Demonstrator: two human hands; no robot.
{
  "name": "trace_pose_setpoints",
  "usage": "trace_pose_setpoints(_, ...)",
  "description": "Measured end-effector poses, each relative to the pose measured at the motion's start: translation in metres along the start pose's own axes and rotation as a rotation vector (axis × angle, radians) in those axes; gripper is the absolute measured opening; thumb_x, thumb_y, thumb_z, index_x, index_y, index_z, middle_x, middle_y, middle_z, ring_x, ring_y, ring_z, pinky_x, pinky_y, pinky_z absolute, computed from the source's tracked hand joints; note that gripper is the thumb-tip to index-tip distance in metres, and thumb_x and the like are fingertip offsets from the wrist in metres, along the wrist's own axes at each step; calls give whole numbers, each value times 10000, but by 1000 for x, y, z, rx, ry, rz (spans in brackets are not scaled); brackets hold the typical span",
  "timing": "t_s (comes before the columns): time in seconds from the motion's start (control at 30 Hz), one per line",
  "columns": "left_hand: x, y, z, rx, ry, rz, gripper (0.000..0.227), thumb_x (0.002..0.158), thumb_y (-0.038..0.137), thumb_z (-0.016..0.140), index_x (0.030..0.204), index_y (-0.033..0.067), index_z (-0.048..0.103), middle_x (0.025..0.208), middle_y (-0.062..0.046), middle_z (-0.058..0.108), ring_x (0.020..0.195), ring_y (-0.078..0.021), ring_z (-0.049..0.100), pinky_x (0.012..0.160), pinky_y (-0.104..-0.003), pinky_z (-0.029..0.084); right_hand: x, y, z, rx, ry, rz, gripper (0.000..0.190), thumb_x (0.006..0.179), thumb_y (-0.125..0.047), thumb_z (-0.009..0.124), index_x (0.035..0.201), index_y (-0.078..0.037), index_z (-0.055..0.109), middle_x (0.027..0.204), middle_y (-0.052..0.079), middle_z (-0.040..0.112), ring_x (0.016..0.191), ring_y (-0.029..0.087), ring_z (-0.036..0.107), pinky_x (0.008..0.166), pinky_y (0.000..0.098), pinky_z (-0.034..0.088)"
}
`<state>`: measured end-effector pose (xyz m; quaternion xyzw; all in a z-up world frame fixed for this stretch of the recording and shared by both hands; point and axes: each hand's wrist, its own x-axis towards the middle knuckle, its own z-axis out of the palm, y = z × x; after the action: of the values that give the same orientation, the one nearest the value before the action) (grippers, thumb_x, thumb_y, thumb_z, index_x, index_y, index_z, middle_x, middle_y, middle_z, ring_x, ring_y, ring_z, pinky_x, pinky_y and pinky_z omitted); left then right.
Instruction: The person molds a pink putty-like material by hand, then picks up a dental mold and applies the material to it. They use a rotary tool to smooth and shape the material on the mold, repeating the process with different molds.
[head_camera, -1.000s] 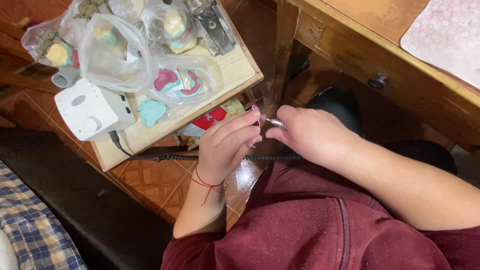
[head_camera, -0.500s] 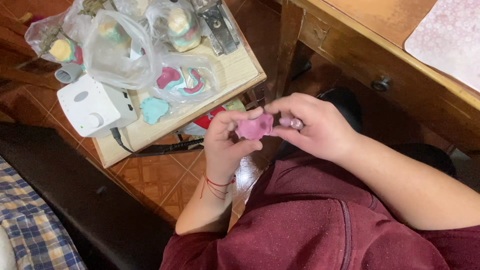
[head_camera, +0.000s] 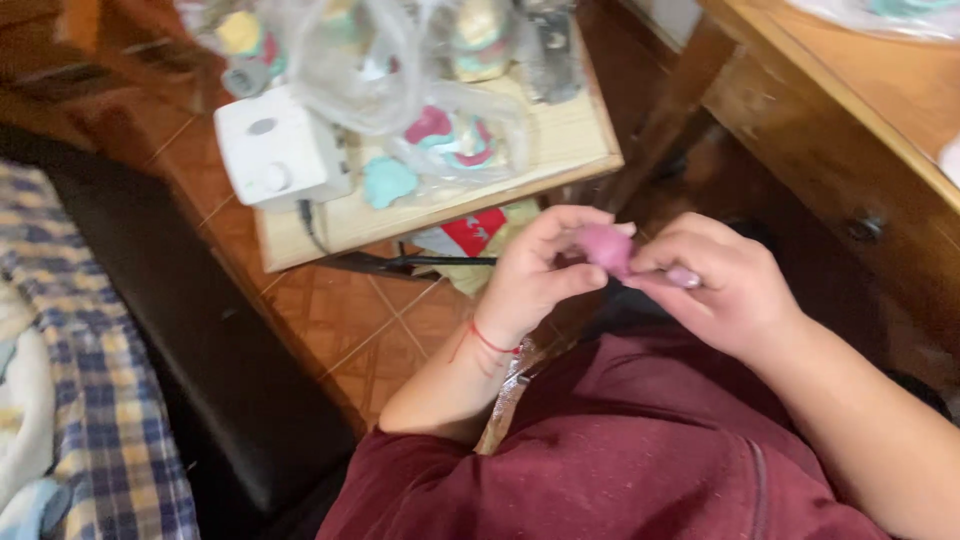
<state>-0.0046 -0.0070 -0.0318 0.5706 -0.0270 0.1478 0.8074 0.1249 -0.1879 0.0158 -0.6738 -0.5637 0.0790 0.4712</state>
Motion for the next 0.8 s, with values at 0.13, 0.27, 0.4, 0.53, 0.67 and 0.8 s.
trace_pose_setpoints(0.13, -1, 17, -45, 192, 184, -2, 579, 872, 11, 794, 1391, 90, 549, 1370, -97, 674, 1062, -120, 613, 894, -247, 576, -2, 7, 1, -8, -20, 70, 99, 916, -99, 764, 936, -69, 673, 886, 63, 636, 772, 192, 584, 772, 304, 471)
trace_pose_setpoints(0.27, -10, 44, -118, 1164, 868, -87, 434, 881, 288, 748, 1251, 94, 627, 1157, -62, 692, 983, -215, 661, 857, -354, 534, -14, 24, 3, -153, -53, 312, 143, 904, -228, 775, 913, -136, 667, 867, -10, 667, 755, 161, 600, 753, 304, 468)
trace_pose_setpoints(0.4, -27, 17, -189, 1648, 916, -340, 576, 850, 321, 773, 1351, 100, 594, 1245, -121, 687, 1039, -415, 638, 844, -538, 495, -19, 25, 9, -95, -22, 481, 149, 864, -222, 811, 860, -157, 677, 714, -54, 595, 616, 91, 466, 617, 250, 389)
trace_pose_setpoints(0.53, -20, 18, -194, 1600, 893, -464, 667, 880, 395, 731, 1448, 117, 519, 1270, -123, 690, 1106, -402, 563, 866, -496, 498, -20, 25, 13, -9, 21, 526, 188, 866, -173, 790, 812, -155, 611, 669, -75, 434, 625, 89, 351, 609, 248, 320)
trace_pose_setpoints(0.67, -20, 20, -194, 1520, 930, -346, 578, 824, 233, 769, 1357, 122, 575, 1250, -140, 645, 1112, -367, 610, 904, -486, 501, -21, 28, 9, -19, 50, 532, 168, 865, -140, 771, 907, -175, 613, 728, -76, 455, 652, 78, 367, 671, 226, 354)
trace_pose_setpoints(0.8, -25, 21, -193, 1355, 1018, -56, 327, 828, 191, 750, 1145, 138, 691, 1129, -68, 658, 1074, -275, 645, 940, -399, 495, -16, 18, 4, 18, 97, 508, 73, 905, -133, 761, 955, -137, 708, 766, -67, 588, 686, 62, 441, 689, 216, 373)
